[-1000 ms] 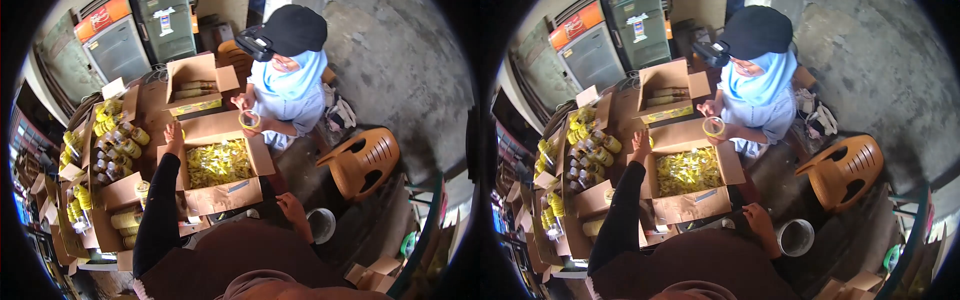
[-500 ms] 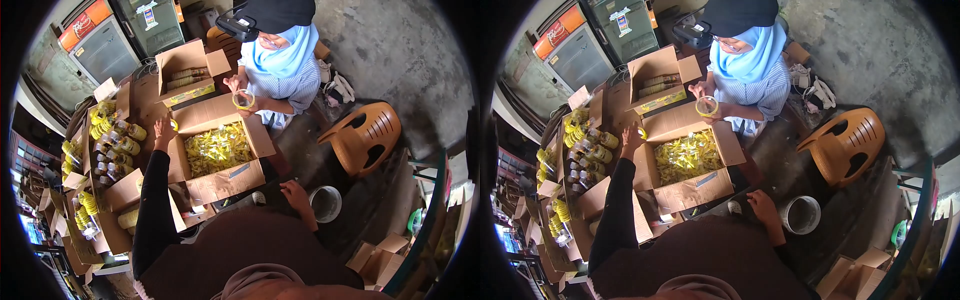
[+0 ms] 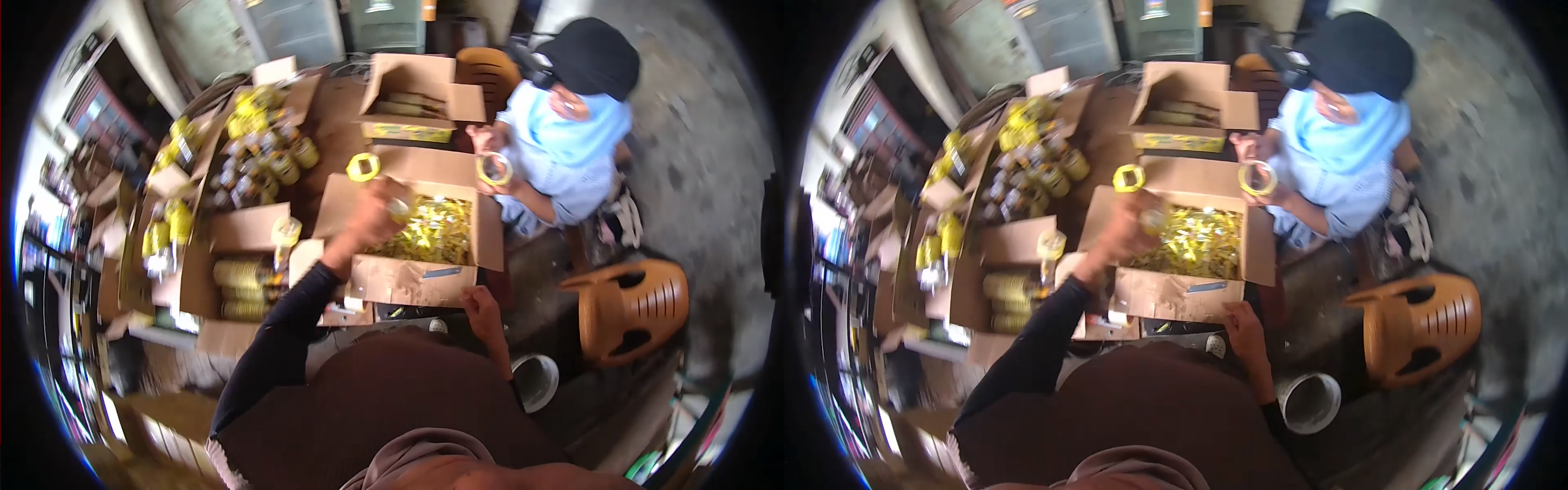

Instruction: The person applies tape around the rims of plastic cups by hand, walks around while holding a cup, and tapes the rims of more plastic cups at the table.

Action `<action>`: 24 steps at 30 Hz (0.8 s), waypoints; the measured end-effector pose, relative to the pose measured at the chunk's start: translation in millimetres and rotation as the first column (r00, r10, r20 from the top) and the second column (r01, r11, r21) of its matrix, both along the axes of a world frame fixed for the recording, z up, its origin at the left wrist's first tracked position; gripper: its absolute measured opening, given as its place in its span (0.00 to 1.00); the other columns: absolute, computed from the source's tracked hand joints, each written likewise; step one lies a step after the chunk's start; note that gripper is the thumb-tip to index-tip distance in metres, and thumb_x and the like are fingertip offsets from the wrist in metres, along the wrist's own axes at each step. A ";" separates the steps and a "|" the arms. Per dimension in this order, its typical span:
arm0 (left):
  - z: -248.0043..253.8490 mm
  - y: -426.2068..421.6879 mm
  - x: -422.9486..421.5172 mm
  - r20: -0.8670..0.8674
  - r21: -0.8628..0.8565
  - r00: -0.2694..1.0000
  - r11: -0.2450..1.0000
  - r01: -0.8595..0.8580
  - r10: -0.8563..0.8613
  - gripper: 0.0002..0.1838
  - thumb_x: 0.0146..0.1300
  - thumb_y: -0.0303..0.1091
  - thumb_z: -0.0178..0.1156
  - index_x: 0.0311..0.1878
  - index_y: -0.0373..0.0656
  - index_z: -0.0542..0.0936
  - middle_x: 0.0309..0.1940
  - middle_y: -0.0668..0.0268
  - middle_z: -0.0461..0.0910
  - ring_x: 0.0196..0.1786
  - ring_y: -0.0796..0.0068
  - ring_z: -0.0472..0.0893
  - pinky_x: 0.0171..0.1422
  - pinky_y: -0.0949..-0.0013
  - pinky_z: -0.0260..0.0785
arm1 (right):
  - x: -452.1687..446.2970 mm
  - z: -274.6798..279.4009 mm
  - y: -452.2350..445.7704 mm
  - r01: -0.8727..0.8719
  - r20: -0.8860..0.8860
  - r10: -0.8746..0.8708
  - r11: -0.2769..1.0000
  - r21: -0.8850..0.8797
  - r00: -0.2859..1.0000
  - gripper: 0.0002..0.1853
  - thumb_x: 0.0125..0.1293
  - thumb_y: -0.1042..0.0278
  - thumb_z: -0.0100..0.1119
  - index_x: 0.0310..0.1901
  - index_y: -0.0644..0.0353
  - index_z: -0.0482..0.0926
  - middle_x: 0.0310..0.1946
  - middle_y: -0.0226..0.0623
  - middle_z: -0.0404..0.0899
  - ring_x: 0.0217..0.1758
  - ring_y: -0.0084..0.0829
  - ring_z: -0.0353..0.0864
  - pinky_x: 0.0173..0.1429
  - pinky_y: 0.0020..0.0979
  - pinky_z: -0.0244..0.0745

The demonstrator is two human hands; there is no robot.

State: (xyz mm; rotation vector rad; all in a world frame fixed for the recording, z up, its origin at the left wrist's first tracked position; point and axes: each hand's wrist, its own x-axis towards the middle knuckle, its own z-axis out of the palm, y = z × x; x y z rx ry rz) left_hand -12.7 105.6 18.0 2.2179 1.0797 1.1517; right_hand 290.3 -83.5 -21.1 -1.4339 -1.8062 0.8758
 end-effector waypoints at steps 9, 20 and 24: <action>3.1 -127.0 91.3 -0.438 -0.044 0.895 0.992 -0.116 0.085 0.52 0.38 0.35 0.74 0.72 0.54 0.62 0.52 0.61 0.73 0.56 0.58 0.72 0.58 0.56 0.64 | -39.8 15.2 48.9 0.034 -0.028 -0.033 0.999 0.041 0.999 0.19 0.58 0.62 0.71 0.42 0.61 0.72 0.29 0.37 0.75 0.31 0.35 0.78 0.36 0.36 0.73; 20.0 -132.1 97.9 -0.407 -0.152 0.890 0.945 -0.290 0.208 0.62 0.39 0.46 0.79 0.76 0.45 0.54 0.60 0.55 0.71 0.64 0.53 0.67 0.67 0.52 0.59 | -35.5 30.2 101.2 -0.255 0.258 0.188 0.932 0.257 0.948 0.08 0.65 0.66 0.58 0.39 0.61 0.73 0.32 0.47 0.79 0.34 0.51 0.79 0.38 0.46 0.72; 14.5 -136.2 91.4 -0.336 -0.228 0.891 0.892 -0.391 0.305 0.64 0.35 0.50 0.80 0.74 0.39 0.55 0.62 0.50 0.71 0.65 0.49 0.69 0.69 0.52 0.60 | -27.0 32.8 110.8 -0.375 0.265 0.302 0.879 0.294 0.916 0.08 0.66 0.67 0.57 0.36 0.62 0.71 0.33 0.49 0.77 0.37 0.51 0.79 0.40 0.46 0.73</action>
